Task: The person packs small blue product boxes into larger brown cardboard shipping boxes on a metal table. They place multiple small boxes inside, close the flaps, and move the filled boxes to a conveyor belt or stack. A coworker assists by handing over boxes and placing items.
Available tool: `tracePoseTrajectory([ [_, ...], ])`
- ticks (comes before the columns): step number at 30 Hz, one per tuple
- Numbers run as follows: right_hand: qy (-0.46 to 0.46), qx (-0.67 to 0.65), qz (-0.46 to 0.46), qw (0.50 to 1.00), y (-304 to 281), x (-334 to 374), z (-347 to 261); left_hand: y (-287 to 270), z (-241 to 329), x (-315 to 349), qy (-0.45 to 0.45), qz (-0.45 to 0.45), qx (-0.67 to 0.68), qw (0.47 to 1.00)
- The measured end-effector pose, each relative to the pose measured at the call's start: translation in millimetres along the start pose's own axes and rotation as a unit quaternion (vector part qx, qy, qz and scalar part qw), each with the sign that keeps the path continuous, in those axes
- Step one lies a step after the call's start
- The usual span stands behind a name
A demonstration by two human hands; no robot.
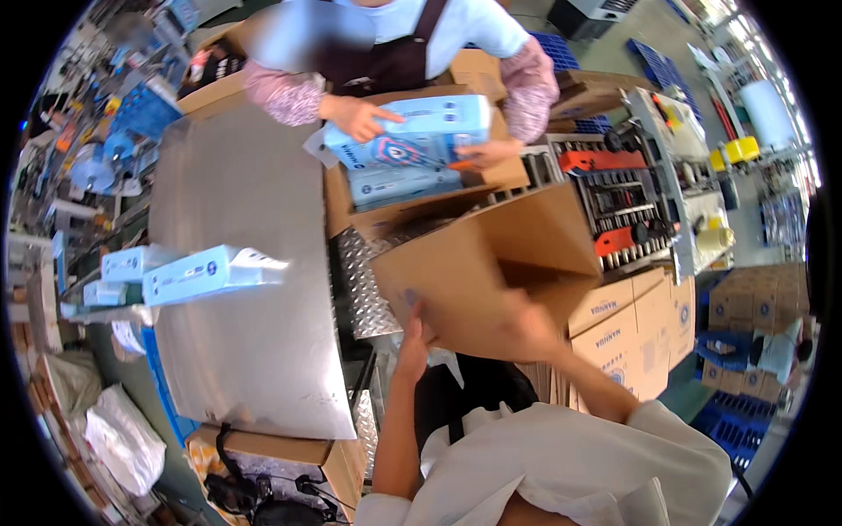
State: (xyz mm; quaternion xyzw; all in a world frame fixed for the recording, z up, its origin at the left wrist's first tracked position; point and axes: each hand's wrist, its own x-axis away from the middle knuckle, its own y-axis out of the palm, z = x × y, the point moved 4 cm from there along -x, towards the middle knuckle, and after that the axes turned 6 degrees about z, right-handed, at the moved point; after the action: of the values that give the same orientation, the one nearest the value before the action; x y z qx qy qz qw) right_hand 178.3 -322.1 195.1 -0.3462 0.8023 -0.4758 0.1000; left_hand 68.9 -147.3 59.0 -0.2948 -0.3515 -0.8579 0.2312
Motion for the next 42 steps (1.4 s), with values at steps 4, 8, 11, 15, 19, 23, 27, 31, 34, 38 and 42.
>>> tracePoseTrajectory([
  [4, -0.032, -0.083, -0.17, 0.982, 151, 0, -34, 12, -2, -6, 0.161, 0.071, -0.297, 0.938],
  [8, -0.222, -0.042, 0.015, 0.974, 47, -37, -49, -106, -24, -21, 0.139, 0.137, -0.142, 0.97],
  [11, -0.03, 0.143, 0.243, 0.959, -65, -45, 8, -100, 16, -11, 0.212, 0.184, -0.199, 0.939],
  [15, 0.125, 0.06, 0.121, 0.983, -31, -15, 197, -45, 30, -5, 0.289, 0.326, -0.657, 0.615],
  [19, 0.157, -0.272, 0.104, 0.944, -19, -15, 255, -23, -29, -38, 0.196, 0.288, -0.64, 0.685],
  [23, 0.191, -0.373, 0.107, 0.902, -28, -19, 269, -24, -30, -48, 0.125, 0.275, -0.682, 0.666],
  [27, 0.29, -0.449, 0.119, 0.837, 6, 1, 290, -51, 30, -40, 0.129, 0.242, -0.694, 0.666],
  [31, 0.261, 0.011, -0.038, 0.965, 87, -23, 192, -141, 83, -13, 0.298, 0.322, -0.693, 0.572],
  [34, 0.199, 0.157, -0.062, 0.965, 169, -33, 126, -166, 105, -1, 0.366, 0.304, -0.669, 0.57],
  [38, 0.346, -0.084, -0.012, 0.934, 179, -30, 139, -152, 112, 1, 0.437, 0.273, -0.657, 0.55],
  [42, 0.34, 0.001, -0.267, 0.902, 178, -38, 165, -164, 99, -5, 0.411, 0.271, -0.636, 0.595],
])
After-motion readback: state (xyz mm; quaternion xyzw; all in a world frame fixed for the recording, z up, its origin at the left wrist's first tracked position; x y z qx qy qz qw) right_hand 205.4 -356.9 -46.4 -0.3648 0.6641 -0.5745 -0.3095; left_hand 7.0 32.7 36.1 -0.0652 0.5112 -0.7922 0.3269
